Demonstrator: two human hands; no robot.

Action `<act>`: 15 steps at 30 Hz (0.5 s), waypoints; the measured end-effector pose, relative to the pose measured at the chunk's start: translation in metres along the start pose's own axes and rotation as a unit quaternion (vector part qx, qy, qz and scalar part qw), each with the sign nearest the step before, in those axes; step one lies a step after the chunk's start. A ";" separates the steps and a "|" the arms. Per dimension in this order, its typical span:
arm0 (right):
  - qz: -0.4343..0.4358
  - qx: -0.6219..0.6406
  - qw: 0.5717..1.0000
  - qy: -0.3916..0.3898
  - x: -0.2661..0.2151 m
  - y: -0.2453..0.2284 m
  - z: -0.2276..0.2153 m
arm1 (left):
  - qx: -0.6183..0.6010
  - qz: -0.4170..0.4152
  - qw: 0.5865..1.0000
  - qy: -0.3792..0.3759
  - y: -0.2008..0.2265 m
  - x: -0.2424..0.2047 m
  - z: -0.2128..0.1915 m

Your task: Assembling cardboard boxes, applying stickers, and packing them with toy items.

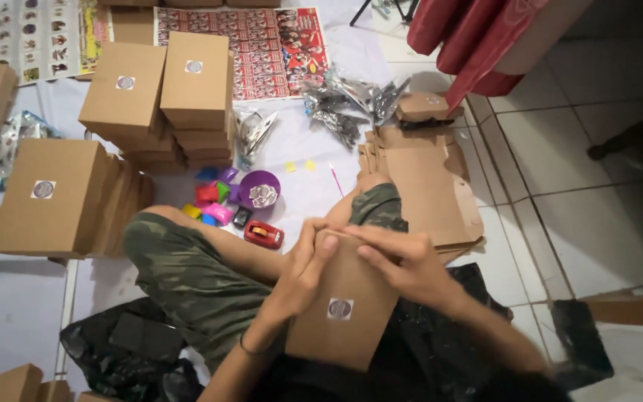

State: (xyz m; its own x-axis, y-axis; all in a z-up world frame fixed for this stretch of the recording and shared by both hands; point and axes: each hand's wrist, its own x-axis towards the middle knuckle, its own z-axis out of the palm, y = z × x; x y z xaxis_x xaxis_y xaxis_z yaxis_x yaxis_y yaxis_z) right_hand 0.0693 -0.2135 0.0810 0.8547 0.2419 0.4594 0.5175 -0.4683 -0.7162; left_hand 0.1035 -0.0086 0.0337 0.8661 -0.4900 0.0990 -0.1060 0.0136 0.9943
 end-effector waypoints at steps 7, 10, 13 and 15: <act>0.082 0.054 0.995 -0.009 -0.008 0.019 0.025 | -0.077 -0.111 0.991 0.025 -0.027 -0.017 0.007; 0.078 0.064 0.995 0.007 -0.001 0.017 0.032 | -0.082 -0.105 0.991 0.013 -0.028 -0.018 -0.003; 0.055 0.079 0.995 0.025 0.000 0.026 0.040 | -0.043 -0.109 0.993 0.004 -0.030 -0.021 -0.004; 0.041 0.081 0.996 0.027 0.003 0.032 0.045 | -0.050 -0.101 0.989 0.091 -0.038 -0.021 0.000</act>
State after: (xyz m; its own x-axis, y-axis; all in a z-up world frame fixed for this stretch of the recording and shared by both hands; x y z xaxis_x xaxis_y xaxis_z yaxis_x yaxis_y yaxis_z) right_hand 0.0904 -0.1900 0.0358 0.8931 0.1596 0.4205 0.4496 -0.3409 -0.8256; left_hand 0.0895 0.0011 -0.0064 0.9393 -0.3262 -0.1063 0.1202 0.0226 0.9925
